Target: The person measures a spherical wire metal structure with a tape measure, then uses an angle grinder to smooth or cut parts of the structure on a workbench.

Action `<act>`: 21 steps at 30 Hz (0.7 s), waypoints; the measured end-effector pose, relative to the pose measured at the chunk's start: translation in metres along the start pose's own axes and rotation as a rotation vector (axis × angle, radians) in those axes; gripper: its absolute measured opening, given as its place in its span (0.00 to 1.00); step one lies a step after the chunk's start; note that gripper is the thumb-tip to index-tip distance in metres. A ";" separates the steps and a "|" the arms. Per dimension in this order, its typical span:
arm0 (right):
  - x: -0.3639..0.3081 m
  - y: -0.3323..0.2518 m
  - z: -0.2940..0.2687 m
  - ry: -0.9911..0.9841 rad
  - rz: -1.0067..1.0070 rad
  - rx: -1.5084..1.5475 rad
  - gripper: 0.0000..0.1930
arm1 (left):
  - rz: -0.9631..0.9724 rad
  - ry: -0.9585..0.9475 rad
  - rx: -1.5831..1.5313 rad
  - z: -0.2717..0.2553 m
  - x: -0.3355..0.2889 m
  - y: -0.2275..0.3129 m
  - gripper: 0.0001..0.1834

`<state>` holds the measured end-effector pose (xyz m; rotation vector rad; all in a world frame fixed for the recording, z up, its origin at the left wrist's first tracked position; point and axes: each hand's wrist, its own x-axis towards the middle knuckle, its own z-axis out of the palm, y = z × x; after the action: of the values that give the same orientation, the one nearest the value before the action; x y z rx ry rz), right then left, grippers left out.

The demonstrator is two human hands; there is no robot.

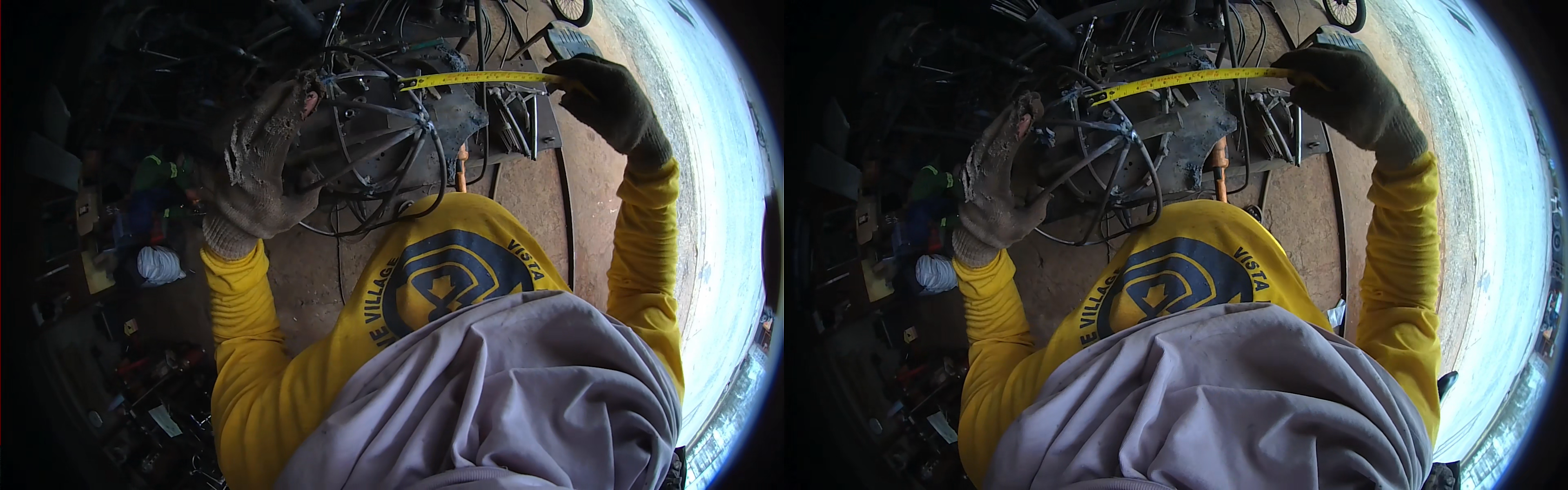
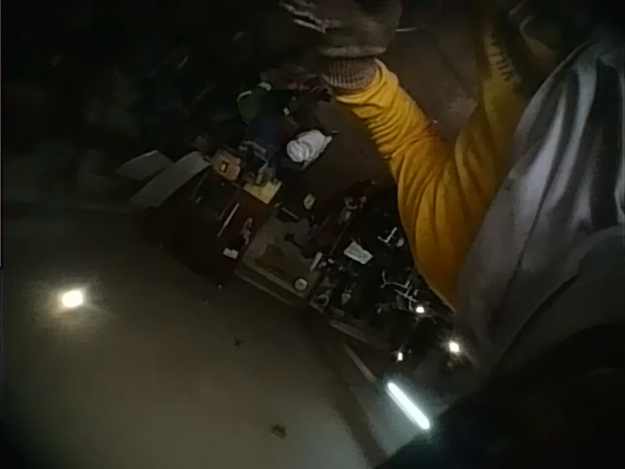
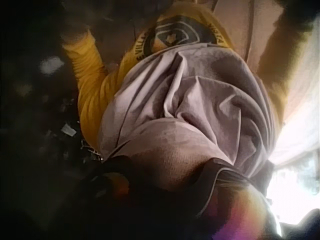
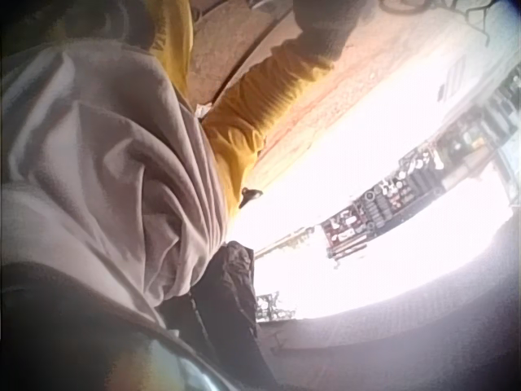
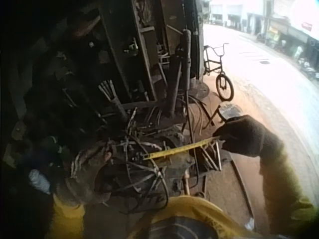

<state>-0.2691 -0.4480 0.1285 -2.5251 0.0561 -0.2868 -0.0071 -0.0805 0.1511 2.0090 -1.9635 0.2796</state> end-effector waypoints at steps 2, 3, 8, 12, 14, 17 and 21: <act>0.008 0.012 -0.010 -0.023 -0.065 -0.012 0.17 | 0.021 -0.011 0.001 -0.004 0.001 0.003 0.46; 0.012 0.015 -0.015 -0.048 -0.123 -0.030 0.18 | 0.015 -0.030 0.013 -0.006 0.001 0.005 0.47; 0.018 0.014 -0.022 -0.103 0.035 -0.061 0.17 | -0.044 -0.078 0.148 0.001 -0.020 -0.003 0.48; 0.015 0.009 -0.014 -0.055 -0.097 -0.053 0.16 | -0.027 -0.042 0.045 -0.005 -0.012 0.001 0.50; 0.009 0.001 -0.007 -0.026 -0.192 -0.058 0.15 | -0.051 -0.021 -0.003 -0.006 -0.010 0.001 0.50; -0.002 0.003 0.012 -0.053 -0.105 -0.007 0.14 | -0.021 -0.003 -0.043 -0.006 -0.010 0.001 0.50; -0.010 -0.005 0.024 -0.008 -0.111 -0.001 0.15 | -0.046 -0.001 -0.008 -0.006 -0.009 -0.002 0.50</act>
<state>-0.2737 -0.4298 0.1100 -2.5341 -0.0873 -0.3212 -0.0047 -0.0701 0.1528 2.0459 -1.9134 0.2593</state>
